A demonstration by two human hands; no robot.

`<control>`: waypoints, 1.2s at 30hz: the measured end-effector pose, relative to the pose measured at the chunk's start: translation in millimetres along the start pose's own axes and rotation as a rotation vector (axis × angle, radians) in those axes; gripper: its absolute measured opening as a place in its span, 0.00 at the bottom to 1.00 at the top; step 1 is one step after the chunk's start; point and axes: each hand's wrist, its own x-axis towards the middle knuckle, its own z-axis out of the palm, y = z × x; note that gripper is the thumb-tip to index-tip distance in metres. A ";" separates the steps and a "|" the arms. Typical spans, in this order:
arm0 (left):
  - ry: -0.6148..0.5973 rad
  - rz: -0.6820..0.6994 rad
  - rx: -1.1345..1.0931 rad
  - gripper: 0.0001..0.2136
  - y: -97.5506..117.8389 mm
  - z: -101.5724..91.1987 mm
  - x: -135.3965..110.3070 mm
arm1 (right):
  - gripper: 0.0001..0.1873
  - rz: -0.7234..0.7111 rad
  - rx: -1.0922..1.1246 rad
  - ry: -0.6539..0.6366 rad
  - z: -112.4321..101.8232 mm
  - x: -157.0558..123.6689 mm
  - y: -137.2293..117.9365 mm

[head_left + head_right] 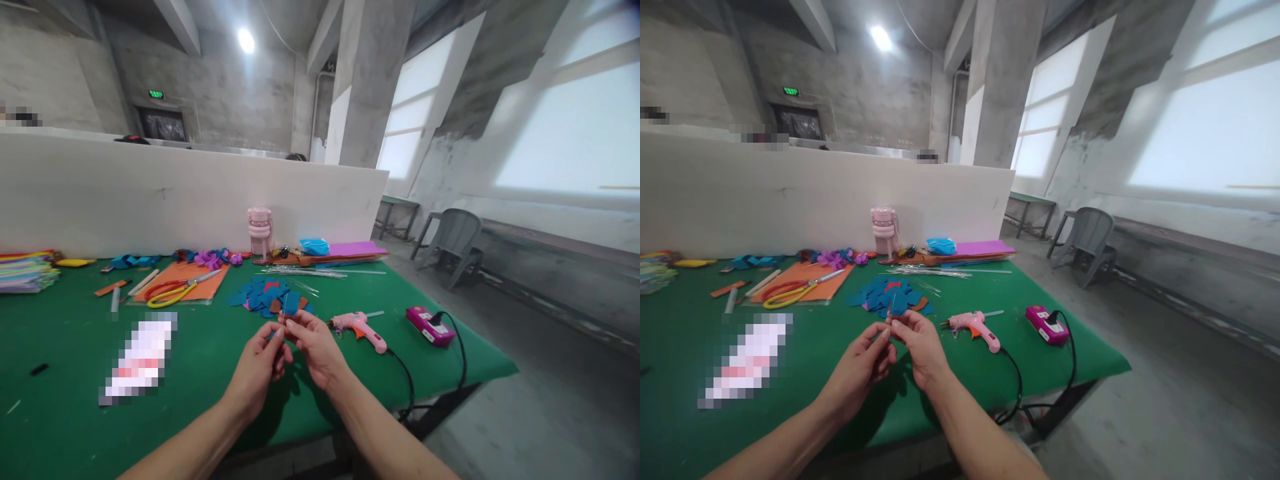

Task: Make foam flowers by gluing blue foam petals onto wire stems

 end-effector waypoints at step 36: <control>-0.067 0.027 -0.033 0.09 30.0 -48.4 20.9 | 0.16 0.204 -0.033 -0.103 11.4 -14.3 3.5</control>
